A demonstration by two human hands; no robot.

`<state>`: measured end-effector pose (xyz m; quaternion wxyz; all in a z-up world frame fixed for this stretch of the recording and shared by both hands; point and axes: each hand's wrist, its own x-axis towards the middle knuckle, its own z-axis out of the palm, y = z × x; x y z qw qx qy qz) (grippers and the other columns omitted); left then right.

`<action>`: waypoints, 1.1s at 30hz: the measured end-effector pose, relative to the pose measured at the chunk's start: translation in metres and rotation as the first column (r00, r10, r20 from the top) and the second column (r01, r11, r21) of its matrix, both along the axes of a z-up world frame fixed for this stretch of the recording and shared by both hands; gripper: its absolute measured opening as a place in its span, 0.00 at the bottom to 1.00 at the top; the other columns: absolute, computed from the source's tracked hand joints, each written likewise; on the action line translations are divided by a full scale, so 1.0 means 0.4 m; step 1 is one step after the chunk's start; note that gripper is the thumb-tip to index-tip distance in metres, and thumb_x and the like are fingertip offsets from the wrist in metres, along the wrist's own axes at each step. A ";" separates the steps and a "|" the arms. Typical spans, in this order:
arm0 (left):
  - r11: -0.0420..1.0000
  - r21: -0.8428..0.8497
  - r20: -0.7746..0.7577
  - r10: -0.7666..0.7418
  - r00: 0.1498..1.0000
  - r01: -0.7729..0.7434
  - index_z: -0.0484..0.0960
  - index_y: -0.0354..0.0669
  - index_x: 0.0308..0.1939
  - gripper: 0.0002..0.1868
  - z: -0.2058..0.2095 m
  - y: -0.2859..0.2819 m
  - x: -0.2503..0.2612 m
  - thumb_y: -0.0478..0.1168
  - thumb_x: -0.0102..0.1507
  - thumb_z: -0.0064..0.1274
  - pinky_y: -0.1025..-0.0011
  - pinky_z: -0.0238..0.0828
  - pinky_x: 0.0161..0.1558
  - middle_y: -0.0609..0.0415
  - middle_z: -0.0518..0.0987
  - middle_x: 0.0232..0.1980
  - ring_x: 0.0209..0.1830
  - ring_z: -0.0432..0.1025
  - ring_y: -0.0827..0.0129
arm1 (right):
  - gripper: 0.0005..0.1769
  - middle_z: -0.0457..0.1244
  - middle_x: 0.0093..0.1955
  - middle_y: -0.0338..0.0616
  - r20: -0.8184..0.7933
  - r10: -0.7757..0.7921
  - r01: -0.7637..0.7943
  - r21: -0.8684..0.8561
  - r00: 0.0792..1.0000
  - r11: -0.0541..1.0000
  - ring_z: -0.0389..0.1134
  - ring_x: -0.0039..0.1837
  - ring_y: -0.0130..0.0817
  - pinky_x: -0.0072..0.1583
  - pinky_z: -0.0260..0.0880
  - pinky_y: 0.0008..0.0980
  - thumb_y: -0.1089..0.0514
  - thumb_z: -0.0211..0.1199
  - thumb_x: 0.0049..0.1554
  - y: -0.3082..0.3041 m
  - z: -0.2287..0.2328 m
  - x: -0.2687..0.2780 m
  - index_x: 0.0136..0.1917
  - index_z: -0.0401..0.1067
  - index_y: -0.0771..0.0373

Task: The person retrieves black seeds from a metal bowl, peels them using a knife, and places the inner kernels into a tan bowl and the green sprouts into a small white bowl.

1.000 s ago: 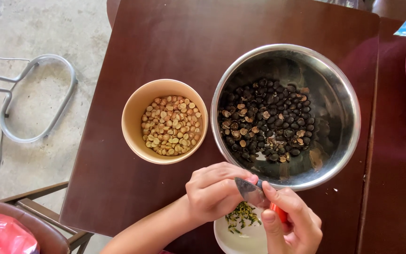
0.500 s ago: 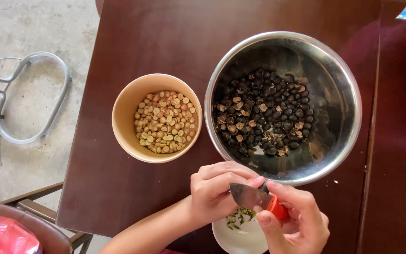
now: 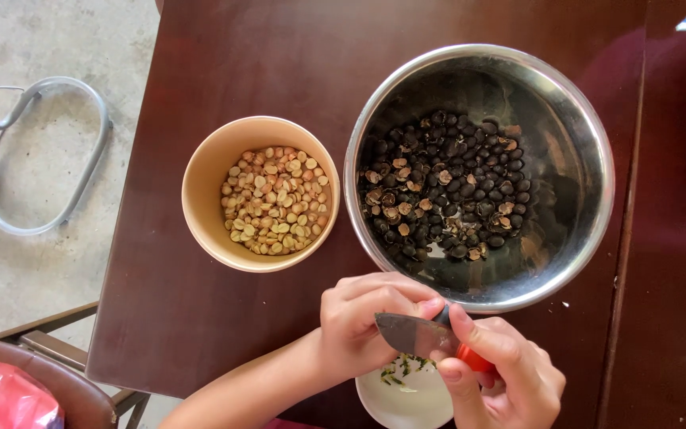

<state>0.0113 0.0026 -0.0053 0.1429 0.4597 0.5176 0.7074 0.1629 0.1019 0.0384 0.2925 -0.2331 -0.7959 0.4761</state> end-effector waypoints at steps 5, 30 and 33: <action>0.993 0.069 -0.125 0.106 0.986 -0.098 0.81 0.32 0.43 0.10 0.006 0.009 0.003 0.29 0.60 0.66 0.67 0.85 0.45 0.46 0.84 0.46 0.43 0.84 0.57 | 0.21 0.71 0.41 0.46 -0.035 -0.020 0.019 -0.037 0.999 0.999 0.75 0.43 0.26 0.48 0.75 0.24 0.47 0.68 0.60 -0.009 -0.018 0.006 0.57 0.76 0.66; 0.990 0.086 -0.310 0.132 0.941 -0.111 0.78 0.34 0.38 0.09 0.008 0.026 -0.008 0.28 0.62 0.64 0.65 0.85 0.48 0.44 0.83 0.46 0.45 0.83 0.57 | 0.23 0.66 0.47 0.47 -0.068 -0.121 0.079 -0.438 0.990 0.896 0.66 0.47 0.25 0.50 0.66 0.24 0.48 0.67 0.62 -0.001 -0.072 0.045 0.53 0.71 0.73; 0.989 0.067 -0.189 0.140 0.972 -0.129 0.81 0.33 0.45 0.11 0.022 0.036 0.007 0.30 0.62 0.67 0.67 0.85 0.48 0.45 0.83 0.47 0.46 0.82 0.59 | 0.20 0.62 0.45 0.45 -0.198 -0.088 -0.027 -0.512 0.976 0.859 0.60 0.44 0.23 0.47 0.60 0.22 0.52 0.67 0.65 0.014 -0.101 0.041 0.57 0.68 0.73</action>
